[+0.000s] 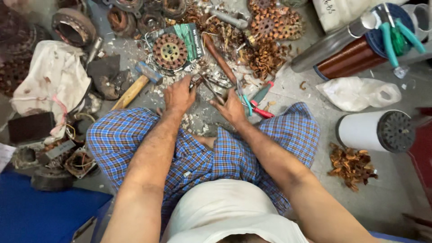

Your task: The person disassembles fan motor components using pliers to pull at wires and metal parts, and a hammer to strike a metal frame, while sitting on a floor cluttered with various motor stators and parts.

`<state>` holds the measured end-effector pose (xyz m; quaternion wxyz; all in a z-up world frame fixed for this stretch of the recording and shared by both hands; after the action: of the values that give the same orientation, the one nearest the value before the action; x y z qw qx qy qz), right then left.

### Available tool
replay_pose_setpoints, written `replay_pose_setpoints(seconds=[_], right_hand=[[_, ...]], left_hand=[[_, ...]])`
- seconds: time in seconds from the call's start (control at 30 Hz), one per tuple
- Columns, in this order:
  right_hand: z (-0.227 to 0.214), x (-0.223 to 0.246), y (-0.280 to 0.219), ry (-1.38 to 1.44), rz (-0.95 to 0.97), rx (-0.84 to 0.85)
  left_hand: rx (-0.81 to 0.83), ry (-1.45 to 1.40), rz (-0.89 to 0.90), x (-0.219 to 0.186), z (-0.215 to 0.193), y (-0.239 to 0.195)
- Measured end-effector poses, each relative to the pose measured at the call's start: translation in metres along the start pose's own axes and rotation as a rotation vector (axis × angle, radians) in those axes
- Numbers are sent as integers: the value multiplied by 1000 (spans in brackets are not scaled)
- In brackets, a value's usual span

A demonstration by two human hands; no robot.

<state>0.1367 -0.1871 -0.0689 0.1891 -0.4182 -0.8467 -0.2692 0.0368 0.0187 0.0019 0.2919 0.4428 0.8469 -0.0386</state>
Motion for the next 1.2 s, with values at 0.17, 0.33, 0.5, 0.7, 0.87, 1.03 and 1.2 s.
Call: replay_pose_setpoints(seconds=[0.17,0.33,0.5,0.7,0.87,1.03,1.2], right_hand=[[-3,-1,-4,17,343,549],[-42,28,8,30,410,692],[-54,45,10,-35,203,654],[-44,46,10,-116,189,621],[-33,42,-3,-58,323,452],[-16,37,-11,5,245,299],[-7,21,-2,-73,342,317]], left_hand=[[120,81,-67,3,0,-5],[102,104,-33,0,-2,-8],[155,102,-52,-1,-1,-8],[88,224,112,-11,-11,-7],[237,171,16,-7,-10,-6],[72,201,126,-6,-10,-10],[209,57,-25,1,8,1]])
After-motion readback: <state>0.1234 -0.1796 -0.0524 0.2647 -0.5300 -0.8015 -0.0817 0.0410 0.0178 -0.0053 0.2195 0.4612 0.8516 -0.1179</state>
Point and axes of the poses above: each hand's wrist, its own y-axis towards the middle knuckle, its own z-axis out of the palm, x = y × z, the point moved 4 cm from there along y, towards the middle knuckle, and after that the axes turned 15 degrees about -x, right-handed, at the moved point
